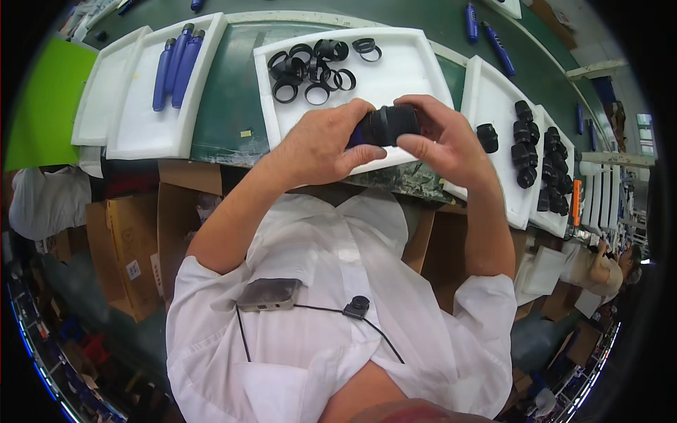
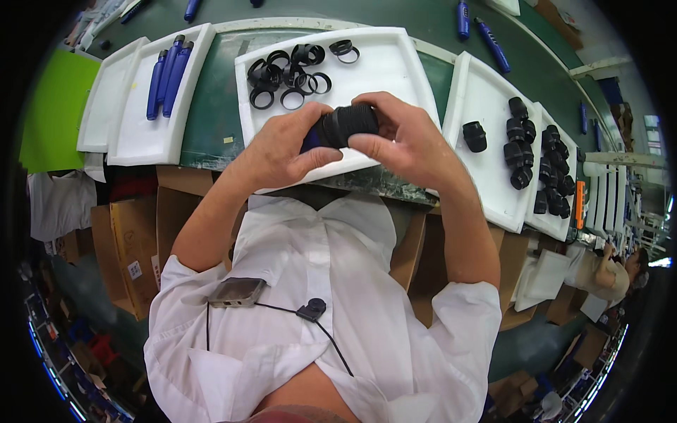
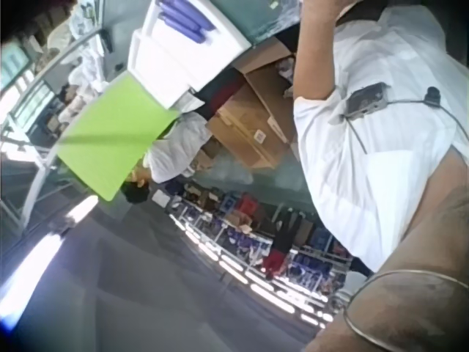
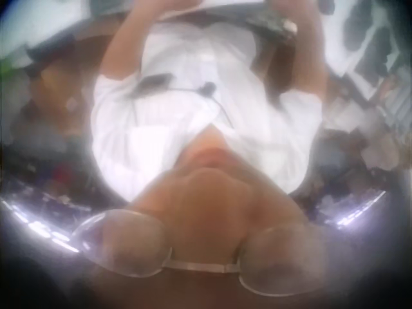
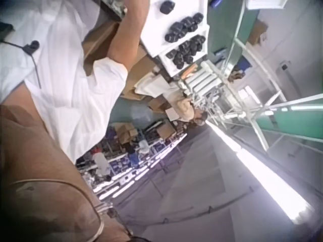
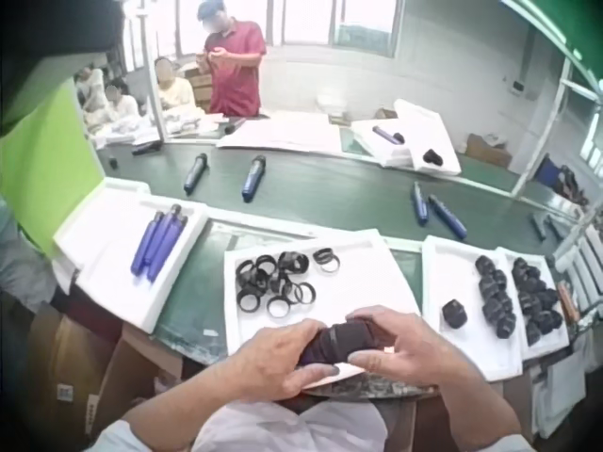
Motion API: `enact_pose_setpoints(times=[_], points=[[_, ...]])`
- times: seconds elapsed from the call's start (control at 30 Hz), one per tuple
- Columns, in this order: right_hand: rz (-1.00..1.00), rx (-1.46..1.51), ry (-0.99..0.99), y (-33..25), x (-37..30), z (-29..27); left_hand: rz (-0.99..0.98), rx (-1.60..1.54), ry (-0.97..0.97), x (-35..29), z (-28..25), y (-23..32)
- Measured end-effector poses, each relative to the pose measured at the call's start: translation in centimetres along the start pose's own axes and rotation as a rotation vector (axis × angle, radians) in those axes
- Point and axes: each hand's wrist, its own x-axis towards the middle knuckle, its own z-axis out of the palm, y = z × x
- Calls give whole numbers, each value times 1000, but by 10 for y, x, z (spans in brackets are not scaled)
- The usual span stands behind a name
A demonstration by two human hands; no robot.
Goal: The person assembles electronic components by hand, fitting black ring components and black cap components onto blue cylindrical devices.
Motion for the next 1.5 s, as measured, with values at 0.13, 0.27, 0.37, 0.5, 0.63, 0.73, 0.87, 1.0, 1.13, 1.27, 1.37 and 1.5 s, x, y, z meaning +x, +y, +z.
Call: enact_pose_setpoints(times=[0.13, 0.27, 0.37, 0.5, 0.63, 0.73, 0.87, 1.0, 1.13, 1.27, 1.37, 1.5], points=[[-17, 0, -65, -6, 4, -16, -3, -31, -17, 2, -5, 2], [67, -423, -80, -20, 2, -25, 17, 20, -49, 2, 5, -3], [-21, -61, -85, -20, -8, -27, -25, -11, -112, 5, -5, 7], [-156, -6, -103, -23, -3, -16, -35, -67, -140, 1, -15, -4], [-178, -2, -143, -36, 0, -14, -131, -283, -259, -1, -30, -5], [-197, -43, -118, -39, -2, -19, -88, -401, -302, 5, -25, -9], [-237, 14, -166, -40, 2, -22, -113, -507, -306, 0, -27, -8], [-289, -161, -119, -45, 5, -21, -153, -347, -285, 5, -31, -3], [-168, -271, -97, -44, 24, -16, -77, -8, -123, -7, -36, 7], [-89, -132, -91, -48, 20, -12, -94, 142, 4, -10, -34, 15], [-169, 69, -22, -31, 15, -11, -51, 104, -57, 6, -37, 14], [-150, -44, -97, -35, 5, -15, -134, 115, -167, 6, -25, 10]])
